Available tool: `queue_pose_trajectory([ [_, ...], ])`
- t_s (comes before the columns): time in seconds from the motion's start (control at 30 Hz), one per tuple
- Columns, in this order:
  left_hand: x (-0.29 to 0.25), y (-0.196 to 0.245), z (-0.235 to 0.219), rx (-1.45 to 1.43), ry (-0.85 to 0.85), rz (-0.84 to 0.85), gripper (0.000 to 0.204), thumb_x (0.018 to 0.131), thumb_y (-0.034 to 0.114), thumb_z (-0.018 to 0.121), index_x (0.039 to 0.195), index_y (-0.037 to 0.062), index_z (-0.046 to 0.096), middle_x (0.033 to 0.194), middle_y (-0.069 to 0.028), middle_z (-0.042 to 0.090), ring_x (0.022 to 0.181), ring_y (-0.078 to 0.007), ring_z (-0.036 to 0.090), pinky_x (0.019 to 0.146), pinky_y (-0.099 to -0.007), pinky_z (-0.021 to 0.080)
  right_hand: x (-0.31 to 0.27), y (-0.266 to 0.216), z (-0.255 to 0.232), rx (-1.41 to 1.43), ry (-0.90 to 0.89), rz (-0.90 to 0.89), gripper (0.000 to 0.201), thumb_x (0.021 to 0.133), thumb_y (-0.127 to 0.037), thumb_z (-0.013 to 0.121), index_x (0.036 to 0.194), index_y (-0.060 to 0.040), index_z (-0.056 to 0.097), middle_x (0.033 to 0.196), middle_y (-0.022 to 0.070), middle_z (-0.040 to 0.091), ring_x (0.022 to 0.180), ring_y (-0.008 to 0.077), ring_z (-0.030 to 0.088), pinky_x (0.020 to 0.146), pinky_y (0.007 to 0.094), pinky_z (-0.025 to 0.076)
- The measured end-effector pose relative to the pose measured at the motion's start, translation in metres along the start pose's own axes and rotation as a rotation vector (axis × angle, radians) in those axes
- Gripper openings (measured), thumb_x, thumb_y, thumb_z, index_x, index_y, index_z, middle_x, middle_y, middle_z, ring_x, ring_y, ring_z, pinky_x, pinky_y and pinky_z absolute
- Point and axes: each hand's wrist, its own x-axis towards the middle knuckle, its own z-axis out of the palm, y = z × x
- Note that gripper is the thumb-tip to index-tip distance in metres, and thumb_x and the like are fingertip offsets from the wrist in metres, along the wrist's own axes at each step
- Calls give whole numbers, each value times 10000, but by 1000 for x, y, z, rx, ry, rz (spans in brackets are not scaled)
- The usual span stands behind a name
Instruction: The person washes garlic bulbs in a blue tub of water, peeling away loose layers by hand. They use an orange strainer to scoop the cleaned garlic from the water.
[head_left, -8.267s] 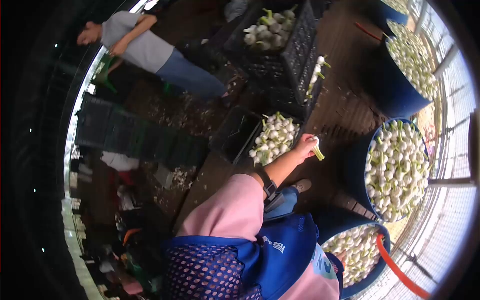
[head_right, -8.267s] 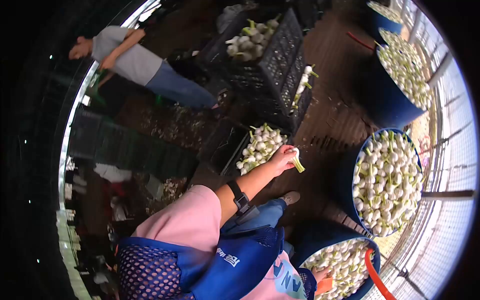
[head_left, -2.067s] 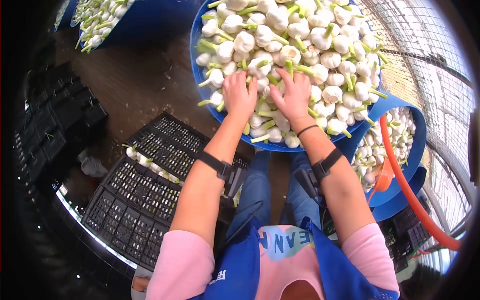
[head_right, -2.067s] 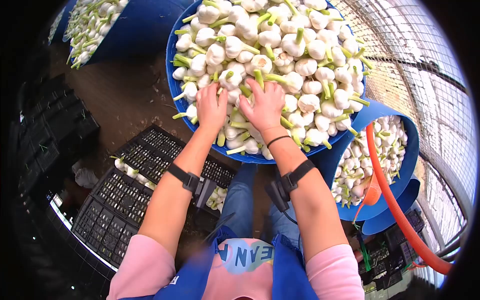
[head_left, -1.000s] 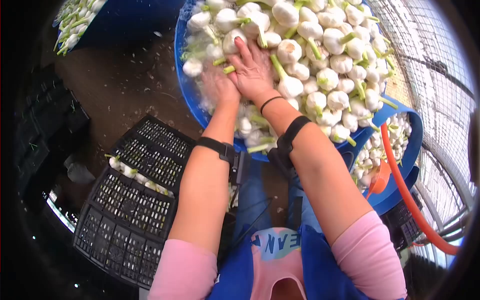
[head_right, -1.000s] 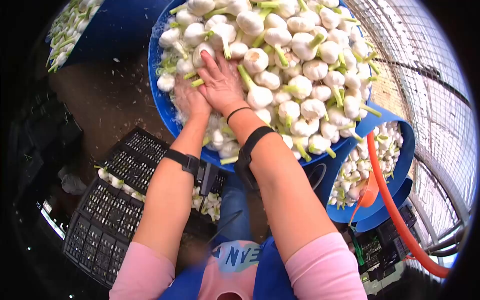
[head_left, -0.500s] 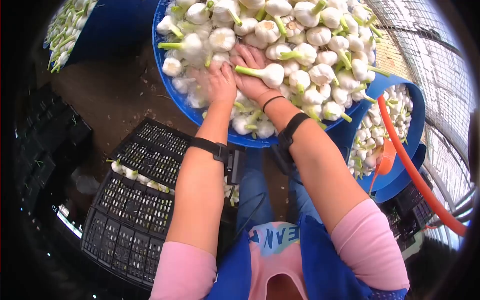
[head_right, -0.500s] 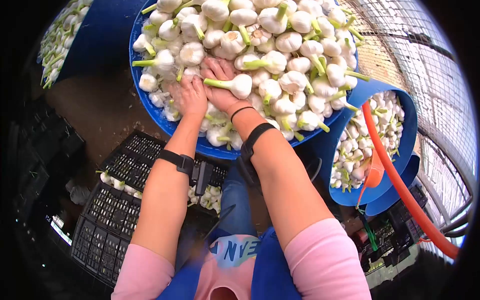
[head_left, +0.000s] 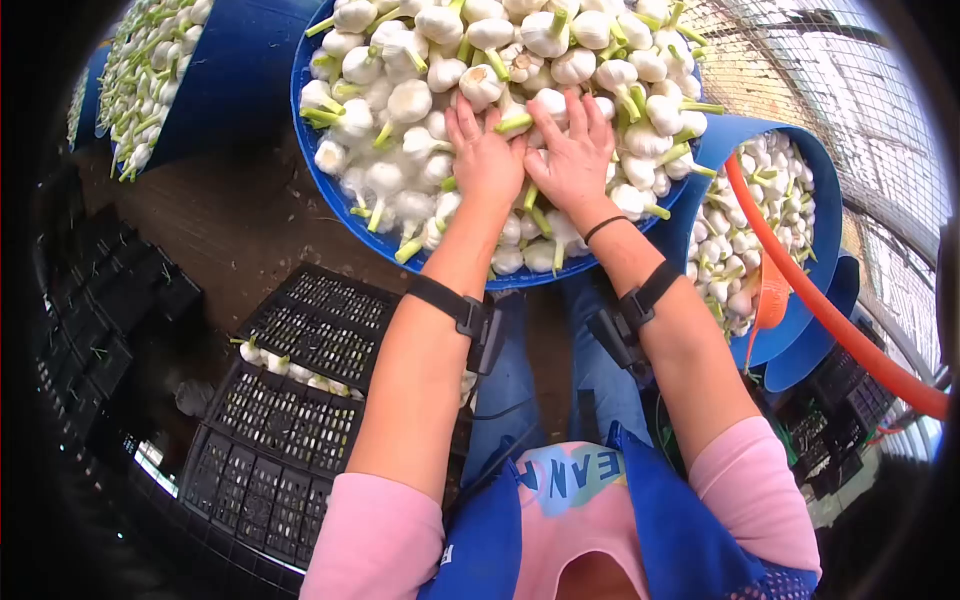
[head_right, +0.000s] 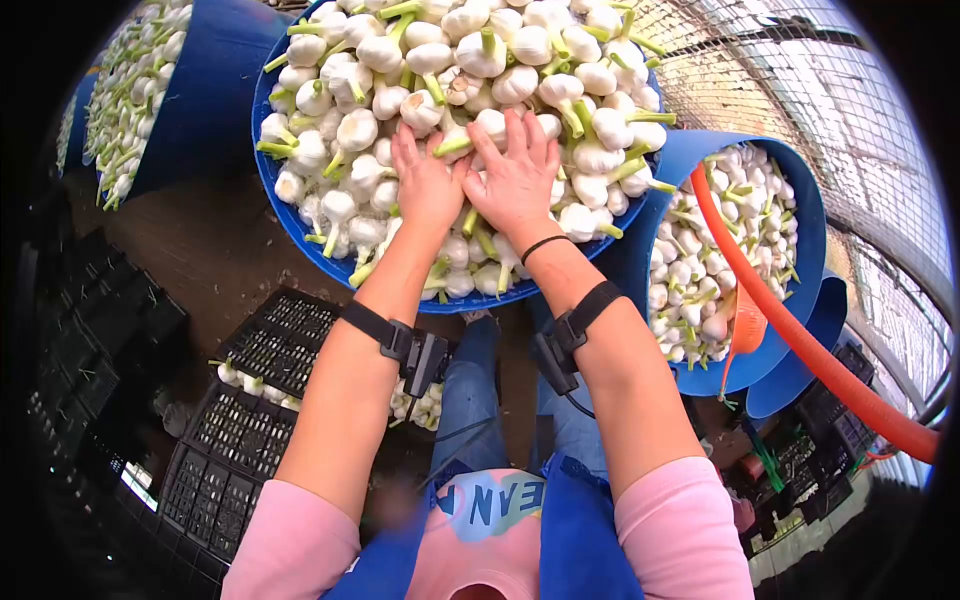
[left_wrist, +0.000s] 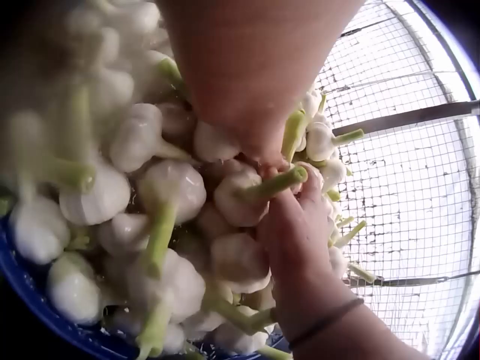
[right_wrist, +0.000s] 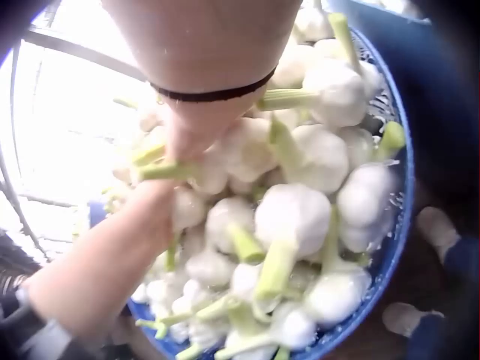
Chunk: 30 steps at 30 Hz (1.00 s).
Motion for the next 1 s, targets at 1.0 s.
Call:
queue_pose_trajectory([
  [1.0,-26,40,15,-87,-153,158,376,741,208,627,1092,110,532,1063,-180,495,927,-340,569,934,-513,353,-45,96,153,861,62,14,563,805,-184,671,1316,-144,437,1160,182,499,1082,334,537,899,441,452],
])
